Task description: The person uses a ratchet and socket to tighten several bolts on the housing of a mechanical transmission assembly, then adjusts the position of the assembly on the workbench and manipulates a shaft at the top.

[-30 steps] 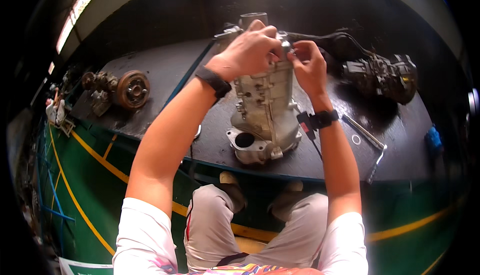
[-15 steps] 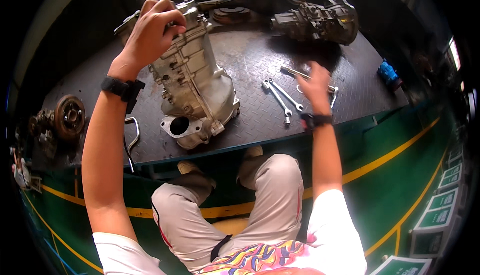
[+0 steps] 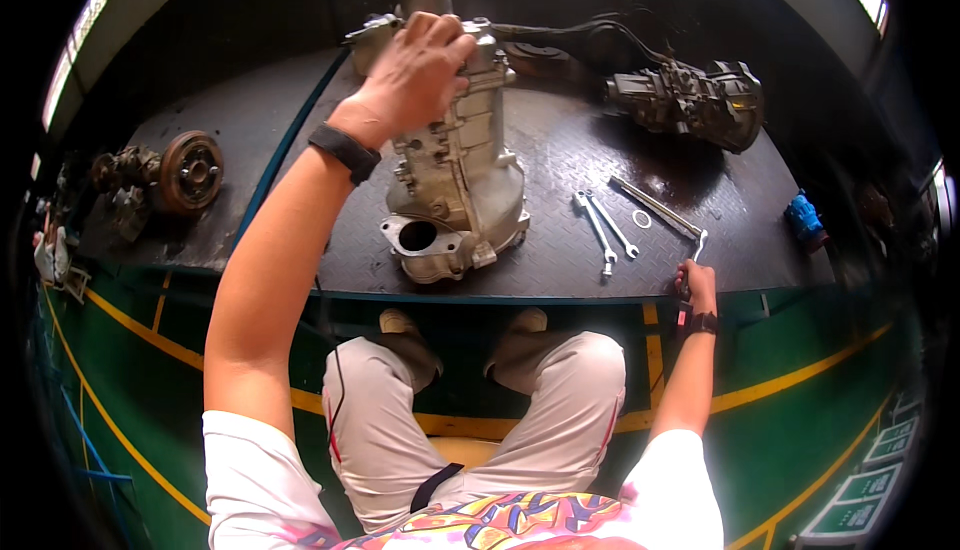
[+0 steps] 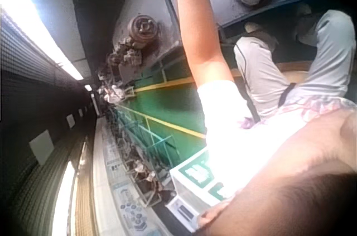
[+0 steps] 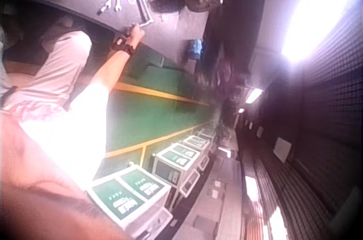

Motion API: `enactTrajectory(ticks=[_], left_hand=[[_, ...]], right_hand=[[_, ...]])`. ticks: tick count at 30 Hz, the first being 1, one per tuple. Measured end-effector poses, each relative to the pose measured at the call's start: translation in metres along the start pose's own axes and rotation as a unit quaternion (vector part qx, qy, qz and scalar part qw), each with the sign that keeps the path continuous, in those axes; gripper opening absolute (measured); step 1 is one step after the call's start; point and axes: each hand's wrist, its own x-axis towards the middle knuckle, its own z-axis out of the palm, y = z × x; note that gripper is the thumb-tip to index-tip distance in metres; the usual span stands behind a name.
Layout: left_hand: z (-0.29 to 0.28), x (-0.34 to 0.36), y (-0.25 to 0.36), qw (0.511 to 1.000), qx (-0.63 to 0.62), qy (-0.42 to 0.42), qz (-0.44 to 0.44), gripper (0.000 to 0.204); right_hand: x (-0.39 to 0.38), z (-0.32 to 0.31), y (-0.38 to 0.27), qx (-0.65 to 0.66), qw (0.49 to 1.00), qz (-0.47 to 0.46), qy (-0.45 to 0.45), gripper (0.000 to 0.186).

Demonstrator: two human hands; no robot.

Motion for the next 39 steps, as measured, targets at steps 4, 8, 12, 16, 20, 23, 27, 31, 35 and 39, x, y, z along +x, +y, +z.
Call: enactTrajectory(ticks=[4, 8, 12, 16, 20, 23, 27, 31, 35, 39], left_hand=[[-0.031, -0.008, 0.016, 0.999, -0.031, -0.008, 0.003, 0.058], [-0.051, 0.004, 0.010, 0.999, -0.047, -0.002, -0.010, 0.059], [-0.066, 0.036, 0.004, 0.989, -0.110, 0.094, -0.031, 0.046], [-0.070, 0.057, 0.021, 0.963, -0.259, 0.004, -0.077, 0.063], [-0.060, 0.063, 0.023, 0.795, -0.579, -0.111, -0.147, 0.029], [-0.038, 0.061, 0.003, 0.817, -0.552, 0.033, -0.165, 0.024], [-0.030, 0.062, -0.001, 0.793, -0.581, 0.045, -0.175, 0.021], [-0.018, 0.065, 0.005, 0.723, -0.664, 0.080, -0.174, 0.019], [-0.011, 0.075, -0.011, 0.712, -0.674, 0.106, -0.165, 0.018], [-0.002, 0.074, -0.014, 0.696, -0.680, 0.094, -0.210, 0.019]], right_hand=[[-0.018, 0.014, 0.005, 0.070, 0.992, -0.083, 0.071, 0.015], [-0.065, 0.027, -0.070, 0.066, 0.975, -0.213, 0.019, 0.008], [-0.163, 0.041, -0.214, 0.026, 0.913, -0.403, -0.049, 0.032], [-0.212, 0.049, -0.336, -0.125, 0.823, -0.532, -0.155, 0.045], [-0.273, 0.092, -0.425, -0.211, 0.740, -0.623, -0.139, 0.045], [-0.273, 0.128, -0.461, -0.188, 0.620, -0.749, -0.139, 0.046], [-0.284, 0.129, -0.516, -0.323, 0.536, -0.776, -0.084, 0.044], [-0.289, 0.133, -0.548, -0.396, 0.513, -0.760, -0.043, 0.049], [-0.270, 0.132, -0.573, -0.387, 0.466, -0.795, -0.045, 0.049], [-0.270, 0.153, -0.577, -0.417, 0.590, -0.686, -0.085, 0.049]])
